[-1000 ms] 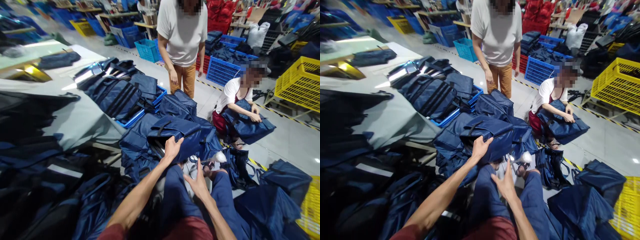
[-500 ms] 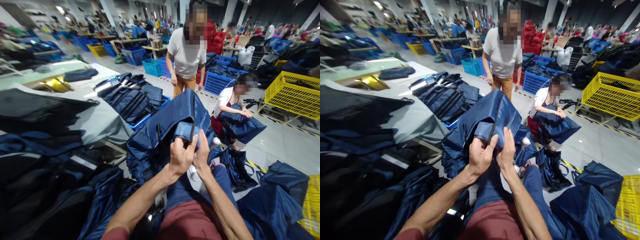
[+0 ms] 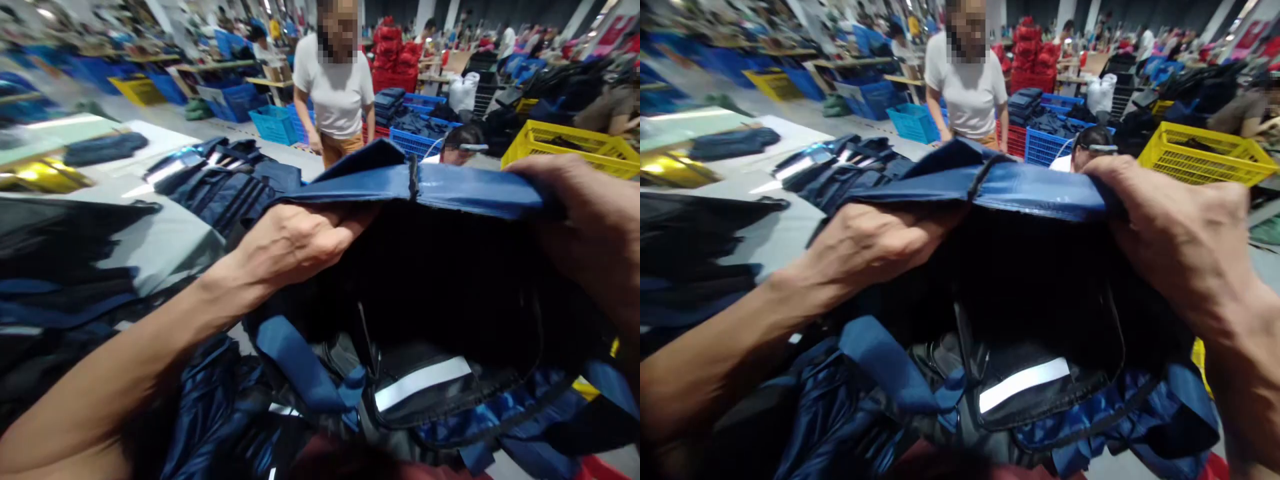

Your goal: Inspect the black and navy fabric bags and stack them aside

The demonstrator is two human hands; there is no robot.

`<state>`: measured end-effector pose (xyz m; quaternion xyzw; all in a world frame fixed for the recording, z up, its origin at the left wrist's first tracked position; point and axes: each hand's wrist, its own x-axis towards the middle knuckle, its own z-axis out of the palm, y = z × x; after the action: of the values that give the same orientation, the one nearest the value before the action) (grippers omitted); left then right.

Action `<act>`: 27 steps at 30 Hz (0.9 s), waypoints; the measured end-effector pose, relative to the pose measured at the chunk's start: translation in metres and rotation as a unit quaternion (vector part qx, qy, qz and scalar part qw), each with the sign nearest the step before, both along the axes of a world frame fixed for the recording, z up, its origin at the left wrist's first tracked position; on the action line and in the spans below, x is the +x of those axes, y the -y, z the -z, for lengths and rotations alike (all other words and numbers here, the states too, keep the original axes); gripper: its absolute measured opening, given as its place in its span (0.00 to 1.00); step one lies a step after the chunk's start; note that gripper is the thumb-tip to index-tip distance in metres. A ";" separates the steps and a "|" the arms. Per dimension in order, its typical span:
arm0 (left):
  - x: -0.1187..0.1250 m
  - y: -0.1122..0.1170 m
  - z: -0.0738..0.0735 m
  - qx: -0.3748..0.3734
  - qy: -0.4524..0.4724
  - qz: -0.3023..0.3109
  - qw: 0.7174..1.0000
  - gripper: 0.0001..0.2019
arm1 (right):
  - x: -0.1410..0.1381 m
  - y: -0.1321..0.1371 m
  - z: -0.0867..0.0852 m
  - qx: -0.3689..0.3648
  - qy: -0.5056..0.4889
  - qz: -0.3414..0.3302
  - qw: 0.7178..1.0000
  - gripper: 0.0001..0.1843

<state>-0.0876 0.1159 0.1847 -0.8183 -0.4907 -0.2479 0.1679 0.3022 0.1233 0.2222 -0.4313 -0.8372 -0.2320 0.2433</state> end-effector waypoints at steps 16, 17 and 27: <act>0.090 -0.140 0.180 -0.257 0.047 0.116 0.958 0.21 | 0.056 -0.140 0.184 -0.161 -0.090 0.075 0.980 0.27; 0.089 -0.147 0.183 -0.268 0.053 0.125 0.954 0.22 | 0.055 -0.150 0.183 -0.170 -0.093 0.074 0.978 0.26; 0.117 -0.200 0.262 -0.438 0.266 0.152 0.845 0.21 | 0.054 -0.241 0.323 -0.379 -0.277 0.099 0.877 0.17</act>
<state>0.0295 0.3160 -0.0775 -0.7735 -0.4433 -0.2379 -0.3855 0.3565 0.3641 -0.1008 -0.6182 -0.7120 0.2091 0.2592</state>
